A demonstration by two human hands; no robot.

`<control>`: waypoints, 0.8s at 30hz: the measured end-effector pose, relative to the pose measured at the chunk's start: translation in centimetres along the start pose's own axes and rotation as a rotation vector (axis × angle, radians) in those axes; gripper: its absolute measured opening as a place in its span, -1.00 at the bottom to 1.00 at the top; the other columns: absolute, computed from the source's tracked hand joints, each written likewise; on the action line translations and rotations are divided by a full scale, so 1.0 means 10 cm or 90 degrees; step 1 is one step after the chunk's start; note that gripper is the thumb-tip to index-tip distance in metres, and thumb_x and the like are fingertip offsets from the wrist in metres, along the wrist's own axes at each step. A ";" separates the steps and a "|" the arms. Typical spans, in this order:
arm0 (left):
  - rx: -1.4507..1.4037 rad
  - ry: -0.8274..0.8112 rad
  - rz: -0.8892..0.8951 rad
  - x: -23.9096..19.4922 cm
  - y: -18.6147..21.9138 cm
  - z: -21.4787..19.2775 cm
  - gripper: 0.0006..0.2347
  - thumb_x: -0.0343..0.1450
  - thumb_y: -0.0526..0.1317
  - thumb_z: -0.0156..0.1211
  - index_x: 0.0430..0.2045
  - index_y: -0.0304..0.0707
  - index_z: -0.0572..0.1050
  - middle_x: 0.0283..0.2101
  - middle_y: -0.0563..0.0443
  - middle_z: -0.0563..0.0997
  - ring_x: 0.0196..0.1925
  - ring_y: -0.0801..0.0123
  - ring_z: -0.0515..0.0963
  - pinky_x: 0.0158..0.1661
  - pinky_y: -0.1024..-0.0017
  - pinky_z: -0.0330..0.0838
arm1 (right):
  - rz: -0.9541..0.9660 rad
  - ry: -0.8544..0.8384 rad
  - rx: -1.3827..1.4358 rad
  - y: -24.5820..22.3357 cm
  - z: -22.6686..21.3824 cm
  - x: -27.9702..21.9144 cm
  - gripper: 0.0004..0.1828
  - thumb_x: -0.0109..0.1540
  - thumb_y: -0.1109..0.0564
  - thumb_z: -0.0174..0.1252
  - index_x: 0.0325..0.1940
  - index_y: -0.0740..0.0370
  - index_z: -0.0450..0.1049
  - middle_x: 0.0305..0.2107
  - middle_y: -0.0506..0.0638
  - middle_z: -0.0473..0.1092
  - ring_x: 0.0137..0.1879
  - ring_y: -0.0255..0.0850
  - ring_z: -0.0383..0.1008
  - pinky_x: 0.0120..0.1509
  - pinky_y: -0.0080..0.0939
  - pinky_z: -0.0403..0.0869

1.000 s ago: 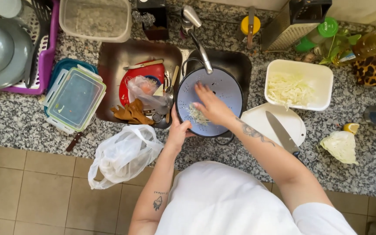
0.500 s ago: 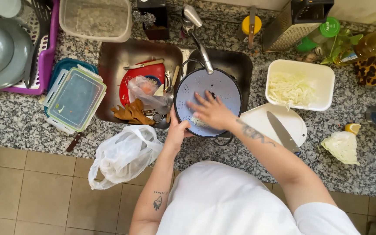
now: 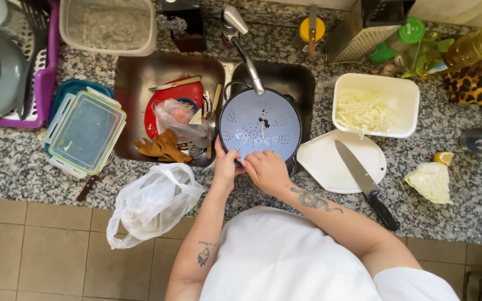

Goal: The person chops cabbage on a cutting board using a knife, then rinses the shredded cabbage in a colander under running water. They transfer the washed cabbage into a white container, discard the remaining cabbage core into a plastic bag, and clean the sink area with a cloth.

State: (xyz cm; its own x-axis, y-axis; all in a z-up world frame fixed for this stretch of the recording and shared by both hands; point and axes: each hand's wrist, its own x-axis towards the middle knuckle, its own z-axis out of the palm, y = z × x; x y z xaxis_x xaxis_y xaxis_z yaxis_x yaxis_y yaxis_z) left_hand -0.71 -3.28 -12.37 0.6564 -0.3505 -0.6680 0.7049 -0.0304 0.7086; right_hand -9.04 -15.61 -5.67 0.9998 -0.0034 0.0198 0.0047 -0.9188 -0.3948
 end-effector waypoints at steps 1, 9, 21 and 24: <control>0.003 -0.006 -0.001 -0.04 0.07 0.06 -0.29 0.24 -0.39 -0.07 0.29 0.10 -0.20 -0.13 -0.42 0.32 -0.50 -0.04 0.58 -0.37 0.02 0.64 | 0.006 0.002 -0.002 0.04 0.01 0.03 -0.54 0.35 -0.18 -0.40 -0.32 0.01 0.37 -0.56 -0.11 0.30 -0.45 -0.22 0.33 -0.38 -0.27 0.34; -0.041 0.000 -0.032 -0.06 0.26 0.26 -0.28 0.22 -0.41 -0.08 0.26 0.12 -0.21 0.14 -0.56 0.16 -0.29 -0.33 0.54 -0.25 -0.02 0.57 | 0.114 0.215 0.261 0.55 -0.02 0.23 -0.75 0.19 0.08 0.11 -0.59 0.11 0.42 -0.76 -0.06 0.34 -0.56 -0.14 0.41 -0.46 -0.30 0.36; 0.018 -0.023 -0.005 -0.41 0.71 0.35 -0.32 0.26 -0.44 -0.17 0.28 -0.11 -0.28 0.10 -0.53 0.20 -0.23 -0.22 0.55 -0.23 0.07 0.60 | 0.346 0.394 0.026 2.69 -1.15 -0.51 -0.64 0.45 -0.04 -0.16 -0.26 0.13 0.45 -0.39 0.16 0.40 -0.16 0.11 0.41 -0.04 -0.01 0.36; 0.010 -0.019 -0.005 -0.41 0.71 0.32 -0.32 0.26 -0.45 -0.17 0.28 -0.11 -0.28 0.07 -0.49 0.25 -0.25 -0.19 0.57 -0.25 0.07 0.61 | 0.474 0.116 0.142 2.45 -1.53 -0.63 -0.38 0.39 -0.32 -0.26 0.21 0.22 0.32 0.14 0.25 0.22 0.32 0.18 0.06 0.33 0.15 0.10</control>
State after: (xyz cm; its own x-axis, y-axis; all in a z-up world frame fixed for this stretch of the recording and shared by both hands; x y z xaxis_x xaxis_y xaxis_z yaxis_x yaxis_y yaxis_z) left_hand 0.71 -5.09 -3.86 0.6421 -0.3780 -0.6669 0.7059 -0.0477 0.7067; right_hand -15.48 -44.20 -1.39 0.7225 -0.6677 -0.1794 -0.6403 -0.5484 -0.5379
